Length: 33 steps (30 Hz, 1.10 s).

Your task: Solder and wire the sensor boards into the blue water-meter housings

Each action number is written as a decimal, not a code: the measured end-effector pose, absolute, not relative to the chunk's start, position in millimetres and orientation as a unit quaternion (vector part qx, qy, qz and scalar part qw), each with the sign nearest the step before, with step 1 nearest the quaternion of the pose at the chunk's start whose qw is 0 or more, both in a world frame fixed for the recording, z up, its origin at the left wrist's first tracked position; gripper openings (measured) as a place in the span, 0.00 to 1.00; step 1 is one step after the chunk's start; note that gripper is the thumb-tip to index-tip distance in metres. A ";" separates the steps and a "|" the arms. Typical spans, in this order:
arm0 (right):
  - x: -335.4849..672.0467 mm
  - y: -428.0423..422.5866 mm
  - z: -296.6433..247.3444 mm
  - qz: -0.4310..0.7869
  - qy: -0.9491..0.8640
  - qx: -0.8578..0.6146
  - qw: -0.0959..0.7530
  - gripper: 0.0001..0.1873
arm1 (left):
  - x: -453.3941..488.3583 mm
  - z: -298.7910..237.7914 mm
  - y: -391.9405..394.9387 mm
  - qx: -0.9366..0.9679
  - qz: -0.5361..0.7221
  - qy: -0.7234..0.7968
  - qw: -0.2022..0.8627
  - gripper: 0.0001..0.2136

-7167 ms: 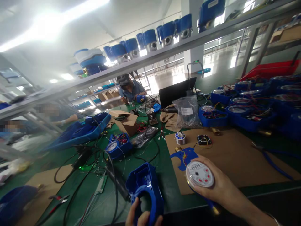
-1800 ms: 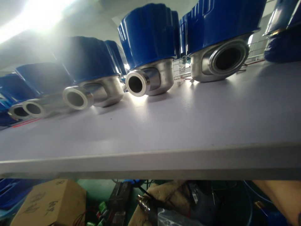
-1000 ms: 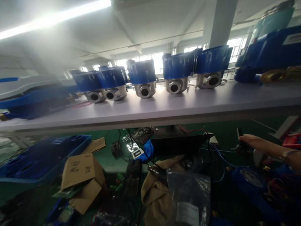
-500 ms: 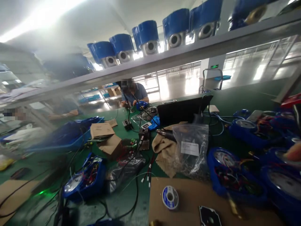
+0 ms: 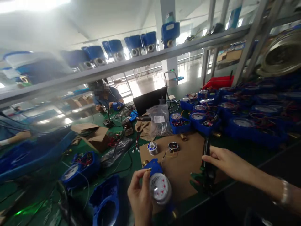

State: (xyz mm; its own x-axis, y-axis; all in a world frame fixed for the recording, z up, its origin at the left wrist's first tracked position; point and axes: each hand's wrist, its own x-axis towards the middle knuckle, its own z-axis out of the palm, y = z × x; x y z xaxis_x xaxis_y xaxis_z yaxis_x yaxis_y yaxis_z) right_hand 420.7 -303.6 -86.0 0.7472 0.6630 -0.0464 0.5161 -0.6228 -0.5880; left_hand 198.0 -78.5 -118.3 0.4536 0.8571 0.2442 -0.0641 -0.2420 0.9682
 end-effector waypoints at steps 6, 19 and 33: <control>409.5 -277.3 -112.6 0.160 -0.280 -0.914 0.245 0.18 | 188.5 -113.7 -82.6 0.703 0.445 0.225 0.508 0.13; 412.8 -310.5 -105.4 0.070 -0.513 -0.850 0.101 0.41 | 181.5 -120.8 -87.7 0.627 0.436 0.205 0.612 0.18; 373.0 -312.5 -160.6 -0.001 -0.461 -0.867 0.187 0.30 | 173.2 -125.6 -75.0 0.629 0.397 0.249 0.620 0.18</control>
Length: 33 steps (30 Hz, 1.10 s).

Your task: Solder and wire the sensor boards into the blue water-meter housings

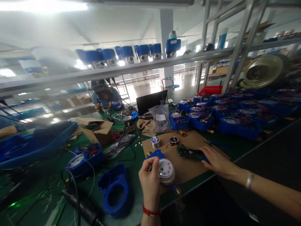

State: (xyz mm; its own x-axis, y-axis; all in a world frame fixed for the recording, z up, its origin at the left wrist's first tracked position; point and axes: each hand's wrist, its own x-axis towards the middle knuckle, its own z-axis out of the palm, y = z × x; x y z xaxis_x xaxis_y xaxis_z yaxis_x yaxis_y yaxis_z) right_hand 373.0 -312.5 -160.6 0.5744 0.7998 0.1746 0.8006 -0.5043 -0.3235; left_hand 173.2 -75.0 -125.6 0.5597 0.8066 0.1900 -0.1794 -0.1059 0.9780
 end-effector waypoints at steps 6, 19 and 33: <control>312.1 -288.7 -131.9 0.348 -0.244 -0.650 0.629 0.34 | 171.9 -118.8 -52.7 0.615 0.304 0.264 0.678 0.17; 286.0 -200.2 -77.5 0.394 -0.335 -0.546 0.659 0.28 | 176.6 -97.4 -45.2 0.670 0.264 0.248 0.648 0.14; 279.2 -234.5 -71.8 0.563 -0.248 -0.386 0.688 0.24 | 163.5 -102.2 -57.6 0.741 0.368 0.257 0.499 0.07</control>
State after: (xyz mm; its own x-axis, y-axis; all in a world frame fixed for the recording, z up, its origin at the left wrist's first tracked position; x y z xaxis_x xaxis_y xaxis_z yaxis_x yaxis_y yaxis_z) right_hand 279.2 -234.5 -71.8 0.2433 0.9655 -0.0923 -0.5822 0.0693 -0.8101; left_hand 163.5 -57.6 -102.2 0.5974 0.7484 0.2883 0.0148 -0.3697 0.9290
